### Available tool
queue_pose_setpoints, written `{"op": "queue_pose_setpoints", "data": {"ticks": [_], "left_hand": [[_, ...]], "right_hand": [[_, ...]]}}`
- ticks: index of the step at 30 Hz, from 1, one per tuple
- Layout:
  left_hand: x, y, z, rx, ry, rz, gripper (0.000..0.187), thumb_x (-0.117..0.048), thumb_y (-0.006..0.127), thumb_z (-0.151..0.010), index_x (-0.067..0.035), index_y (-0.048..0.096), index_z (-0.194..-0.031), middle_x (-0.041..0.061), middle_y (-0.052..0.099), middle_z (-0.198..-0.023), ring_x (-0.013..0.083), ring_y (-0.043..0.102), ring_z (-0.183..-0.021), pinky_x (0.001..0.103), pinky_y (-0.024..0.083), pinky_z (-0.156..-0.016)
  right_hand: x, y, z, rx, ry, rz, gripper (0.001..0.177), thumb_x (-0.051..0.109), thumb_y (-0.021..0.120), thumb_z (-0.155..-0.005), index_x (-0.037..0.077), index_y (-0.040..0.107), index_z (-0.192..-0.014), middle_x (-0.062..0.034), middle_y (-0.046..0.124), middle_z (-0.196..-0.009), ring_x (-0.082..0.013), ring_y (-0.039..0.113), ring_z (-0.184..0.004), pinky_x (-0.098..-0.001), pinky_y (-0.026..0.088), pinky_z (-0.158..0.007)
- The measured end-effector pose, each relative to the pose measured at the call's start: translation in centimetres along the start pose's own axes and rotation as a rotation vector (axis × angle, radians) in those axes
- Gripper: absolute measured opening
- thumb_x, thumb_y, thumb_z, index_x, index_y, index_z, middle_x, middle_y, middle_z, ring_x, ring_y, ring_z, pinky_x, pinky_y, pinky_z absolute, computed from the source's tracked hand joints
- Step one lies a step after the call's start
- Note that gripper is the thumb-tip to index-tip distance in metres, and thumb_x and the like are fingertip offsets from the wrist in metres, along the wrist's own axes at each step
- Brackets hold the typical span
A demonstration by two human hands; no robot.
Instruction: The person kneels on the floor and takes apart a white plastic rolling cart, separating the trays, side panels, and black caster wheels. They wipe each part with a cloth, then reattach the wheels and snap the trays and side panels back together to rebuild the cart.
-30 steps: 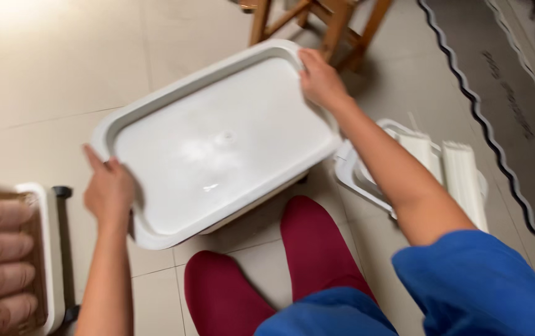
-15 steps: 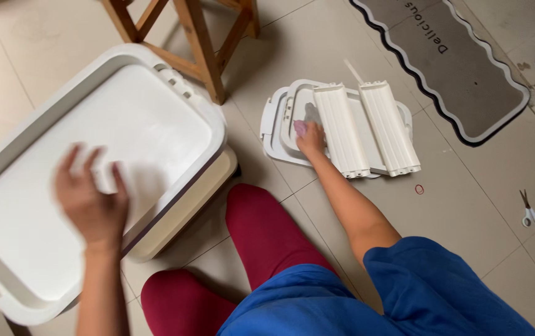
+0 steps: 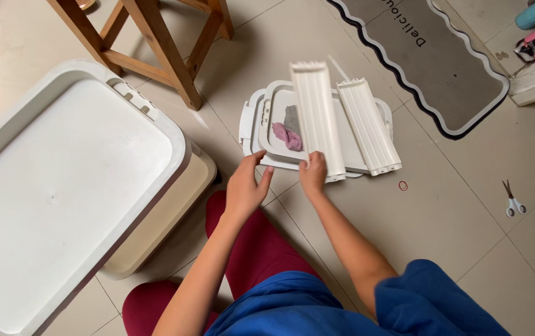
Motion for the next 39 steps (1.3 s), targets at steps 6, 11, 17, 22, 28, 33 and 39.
{"op": "queue_pose_setpoints", "data": {"ticks": [6,11,17,22,28,33,39], "left_hand": [[9.0,8.5,-3.8,-0.103,-0.153,0.425,0.070,-0.039,0.067,-0.096,-0.004,0.032,-0.146,0.018,0.056,-0.128,0.0285,0.064,-0.109,0.041,0.054,-0.092],[15.4,7.2,-4.0,-0.106,-0.312,0.444,0.053,-0.046,0.047,-0.104,-0.007,0.049,-0.141,0.012,0.065,-0.123,0.0229,0.063,-0.111,0.039,0.049,-0.099],[16.8,4.7,-3.2,0.098,-0.416,0.659,0.051,-0.048,0.042,-0.110,-0.007,0.053,-0.138,0.010,0.062,-0.124,0.0197,0.055,-0.115,0.038,0.046,-0.104],[14.2,4.1,-2.1,0.179,-0.532,0.921,0.061,-0.058,0.037,-0.100,-0.018,0.045,-0.145,0.003,0.059,-0.134,0.0153,0.057,-0.122,0.037,0.048,-0.103],[11.2,2.1,-0.9,0.192,-0.557,1.033,0.072,-0.065,0.040,-0.100,-0.010,0.045,-0.145,0.010,0.058,-0.133,0.0192,0.058,-0.121,0.041,0.055,-0.098],[9.2,2.8,0.1,0.235,-0.489,0.814,0.070,-0.059,0.046,-0.098,-0.018,0.038,-0.154,0.006,0.055,-0.144,0.0171,0.052,-0.131,0.038,0.044,-0.107],[6.4,6.8,3.1,0.295,-0.282,0.691,0.063,-0.047,0.048,-0.103,-0.014,0.039,-0.157,0.006,0.057,-0.139,0.0164,0.050,-0.127,0.033,0.039,-0.109]], "right_hand": [[12.9,-3.3,5.3,0.120,-0.206,-0.211,0.021,0.000,0.069,-0.077,0.002,0.052,-0.089,-0.0149,0.056,-0.087,-0.0353,0.058,-0.083,-0.0448,0.048,-0.073],[10.2,-4.4,3.4,0.160,-0.166,-0.487,0.009,0.008,0.064,-0.099,0.007,0.061,-0.091,-0.0046,0.061,-0.077,-0.0149,0.059,-0.065,-0.0266,0.048,-0.057],[-2.2,3.5,-6.8,0.027,0.062,0.026,0.053,0.031,0.081,-0.082,0.006,0.061,-0.125,-0.0269,0.061,-0.109,-0.0358,0.064,-0.092,-0.0462,0.054,-0.079],[-5.4,9.5,-8.5,0.424,0.142,0.072,0.105,0.040,0.087,-0.063,0.002,0.039,-0.147,-0.0285,0.064,-0.115,-0.0447,0.063,-0.103,-0.0497,0.053,-0.085],[-2.2,1.8,-10.2,-0.083,0.414,-0.223,0.026,0.020,0.072,-0.087,-0.001,0.064,-0.100,-0.0166,0.064,-0.105,-0.0325,0.062,-0.102,-0.0421,0.050,-0.091],[8.0,-10.8,-9.2,-0.076,-0.111,-0.575,0.025,0.002,0.061,-0.086,-0.005,0.063,-0.110,-0.0120,0.060,-0.109,-0.0270,0.059,-0.105,-0.0348,0.049,-0.096],[17.9,-11.7,-6.6,0.118,-0.331,-0.377,0.028,0.008,0.064,-0.097,-0.004,0.063,-0.122,-0.0225,0.067,-0.121,-0.0401,0.067,-0.111,-0.0416,0.052,-0.097]]}}
Point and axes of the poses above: each hand's wrist, its own z-axis away from the middle knuckle, its own y-axis out of the palm, x = y × z, the point moved 3 cm from there along -z, towards the middle knuckle
